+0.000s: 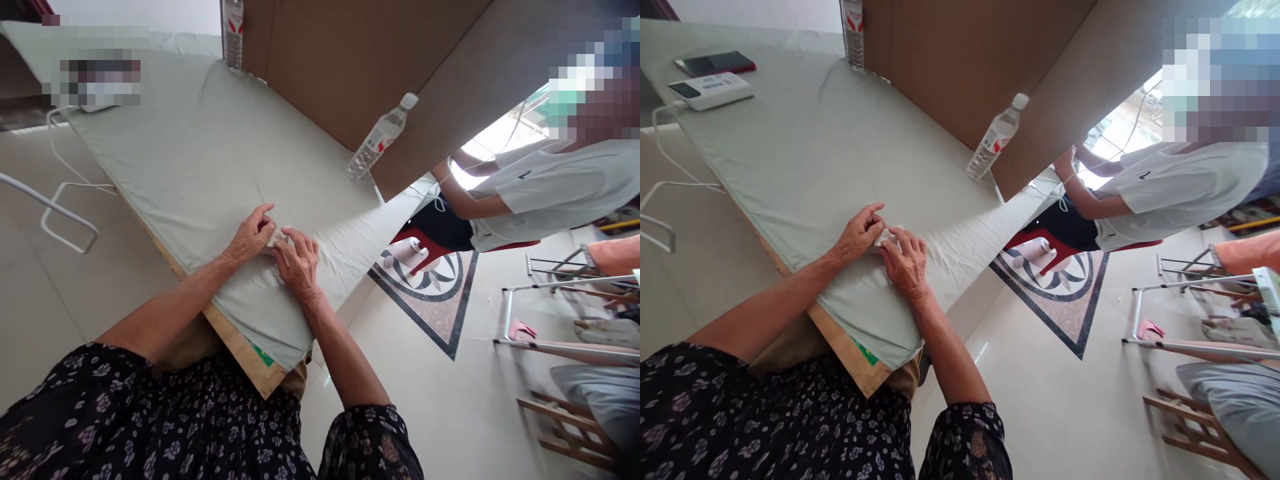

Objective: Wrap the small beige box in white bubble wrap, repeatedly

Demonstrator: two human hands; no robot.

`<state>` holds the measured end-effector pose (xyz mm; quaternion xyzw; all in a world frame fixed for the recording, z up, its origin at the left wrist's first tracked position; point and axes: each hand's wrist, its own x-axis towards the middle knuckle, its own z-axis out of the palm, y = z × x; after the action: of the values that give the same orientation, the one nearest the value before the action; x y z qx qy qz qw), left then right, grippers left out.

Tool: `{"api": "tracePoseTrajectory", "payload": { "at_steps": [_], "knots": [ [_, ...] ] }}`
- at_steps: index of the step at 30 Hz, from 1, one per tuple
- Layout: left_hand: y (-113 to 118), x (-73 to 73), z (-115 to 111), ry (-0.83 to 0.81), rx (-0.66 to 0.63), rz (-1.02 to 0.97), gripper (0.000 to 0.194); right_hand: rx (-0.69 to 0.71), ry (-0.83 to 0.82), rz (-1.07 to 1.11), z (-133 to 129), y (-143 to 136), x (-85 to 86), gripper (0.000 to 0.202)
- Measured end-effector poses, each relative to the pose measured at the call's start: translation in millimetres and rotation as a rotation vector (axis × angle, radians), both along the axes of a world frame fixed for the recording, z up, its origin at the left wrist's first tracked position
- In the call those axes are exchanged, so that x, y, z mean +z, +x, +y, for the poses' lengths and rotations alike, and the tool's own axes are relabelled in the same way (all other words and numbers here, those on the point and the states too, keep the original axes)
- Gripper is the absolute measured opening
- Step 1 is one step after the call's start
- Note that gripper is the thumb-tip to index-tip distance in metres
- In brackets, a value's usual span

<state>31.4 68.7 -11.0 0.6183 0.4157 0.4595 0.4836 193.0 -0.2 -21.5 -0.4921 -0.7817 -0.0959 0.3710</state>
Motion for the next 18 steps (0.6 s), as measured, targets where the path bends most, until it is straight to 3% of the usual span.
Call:
{"api": "tracePoseTrajectory", "payload": {
  "at_steps": [8, 13, 15, 16, 18],
  "knots": [
    [0, 7.1, 3, -0.167, 0.065, -0.172, 0.053, -0.055, -0.066, 0.385, -5, 11, 1.0, 0.027],
    [2, 8.9, 4, -0.214, 0.087, -0.251, 0.052, -0.325, -0.161, 0.851, 20, 39, 0.5, 0.033],
    [2, 8.6, 5, -0.231, 0.092, -0.274, 0.05, -0.409, -0.183, 0.971, 35, 31, 19.2, 0.039],
    [1, 8.3, 5, -0.236, 0.096, -0.283, 0.049, -0.371, -0.164, 0.96, 41, 19, 34.8, 0.041],
    [1, 7.6, 6, -0.243, 0.079, -0.296, 0.047, -0.117, -0.114, 0.806, 51, -17, 75.6, 0.044]
  ]
}}
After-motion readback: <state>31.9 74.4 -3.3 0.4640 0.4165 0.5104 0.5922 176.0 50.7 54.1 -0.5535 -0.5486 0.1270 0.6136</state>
